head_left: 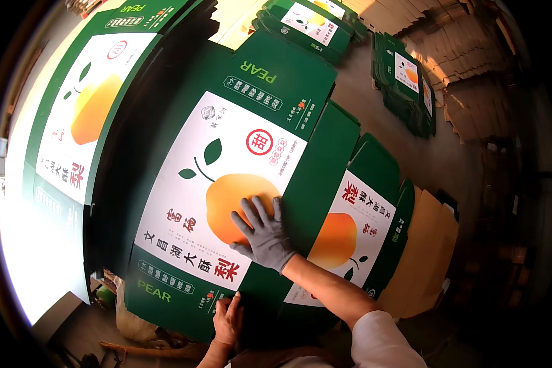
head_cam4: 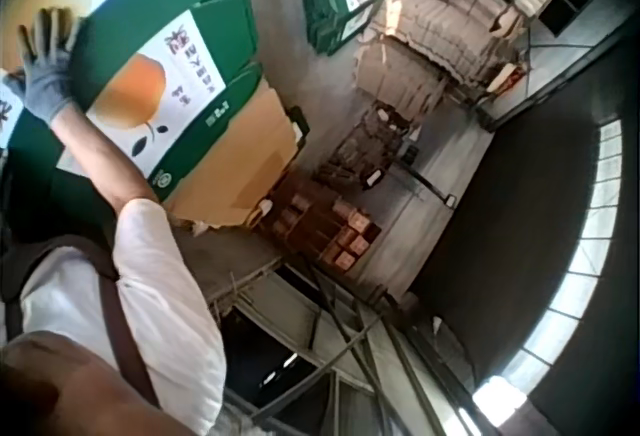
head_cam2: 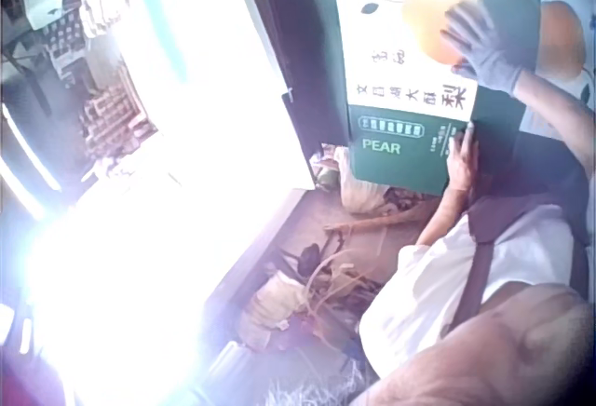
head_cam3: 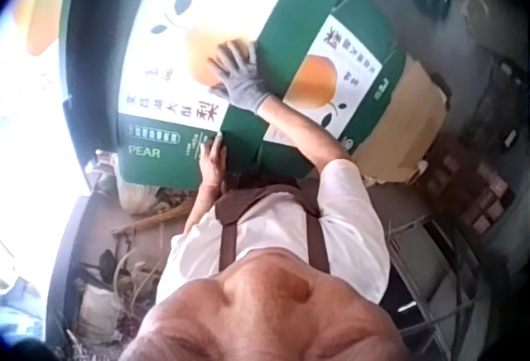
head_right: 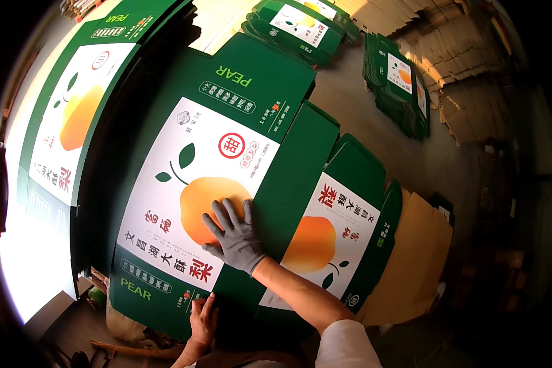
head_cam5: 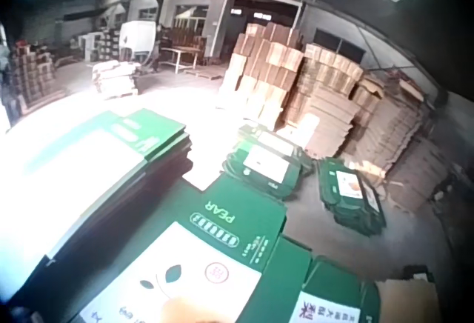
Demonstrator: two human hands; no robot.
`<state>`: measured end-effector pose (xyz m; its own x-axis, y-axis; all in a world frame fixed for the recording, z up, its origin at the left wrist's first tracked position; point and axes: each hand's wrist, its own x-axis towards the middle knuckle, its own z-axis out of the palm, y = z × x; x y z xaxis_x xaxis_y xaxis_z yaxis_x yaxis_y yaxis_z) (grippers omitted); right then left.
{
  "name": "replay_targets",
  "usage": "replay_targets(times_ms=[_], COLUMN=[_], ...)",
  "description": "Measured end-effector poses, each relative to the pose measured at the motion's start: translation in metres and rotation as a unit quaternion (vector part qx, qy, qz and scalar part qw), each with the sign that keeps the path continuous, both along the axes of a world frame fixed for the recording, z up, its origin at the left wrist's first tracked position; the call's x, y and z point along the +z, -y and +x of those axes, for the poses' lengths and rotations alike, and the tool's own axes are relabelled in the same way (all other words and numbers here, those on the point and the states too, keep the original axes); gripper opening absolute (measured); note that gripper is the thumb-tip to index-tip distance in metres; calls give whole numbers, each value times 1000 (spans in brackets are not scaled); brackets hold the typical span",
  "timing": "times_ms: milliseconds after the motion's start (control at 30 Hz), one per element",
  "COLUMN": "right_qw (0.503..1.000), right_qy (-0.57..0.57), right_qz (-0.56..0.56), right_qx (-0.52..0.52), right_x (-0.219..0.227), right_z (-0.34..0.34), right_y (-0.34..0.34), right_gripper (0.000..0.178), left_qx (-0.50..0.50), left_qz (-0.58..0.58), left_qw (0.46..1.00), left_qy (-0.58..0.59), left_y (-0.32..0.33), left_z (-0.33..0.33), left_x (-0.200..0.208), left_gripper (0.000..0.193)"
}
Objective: The person repeatedly picks up flat green pear-branded cardboard sheets, folds them into box shapes, and stacks the assembled boxes. The person also handles brown cardboard pieces, folding and placing them aside.
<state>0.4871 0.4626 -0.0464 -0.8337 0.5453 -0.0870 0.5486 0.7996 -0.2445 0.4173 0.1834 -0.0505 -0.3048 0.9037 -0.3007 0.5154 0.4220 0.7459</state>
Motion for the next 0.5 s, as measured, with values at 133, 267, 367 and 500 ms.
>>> replay_targets(times_ms=[133, 267, 367, 500], right_qw=[1000, 998, 997, 990], right_qy=[-15, -4, -13, -18], right_qz=[27, 69, 70, 132], right_qx=[-5, -11, -13, -38], right_x=[-8, -14, -15, -30], right_z=[-2, -2, -6, -1], right_y=[-54, -105, -142, -194], right_gripper=[69, 71, 72, 71], left_qx=[-4, -13, -18, -18], left_qz=[-7, -10, -5, -16], left_qw=[1000, 1000, 1000, 1000], left_qy=[-12, -14, -11, 5], left_y=[8, 15, 16, 17], left_z=[1, -1, -1, -2], left_x=[-9, -14, -14, -13], left_gripper=[56, 61, 64, 62])
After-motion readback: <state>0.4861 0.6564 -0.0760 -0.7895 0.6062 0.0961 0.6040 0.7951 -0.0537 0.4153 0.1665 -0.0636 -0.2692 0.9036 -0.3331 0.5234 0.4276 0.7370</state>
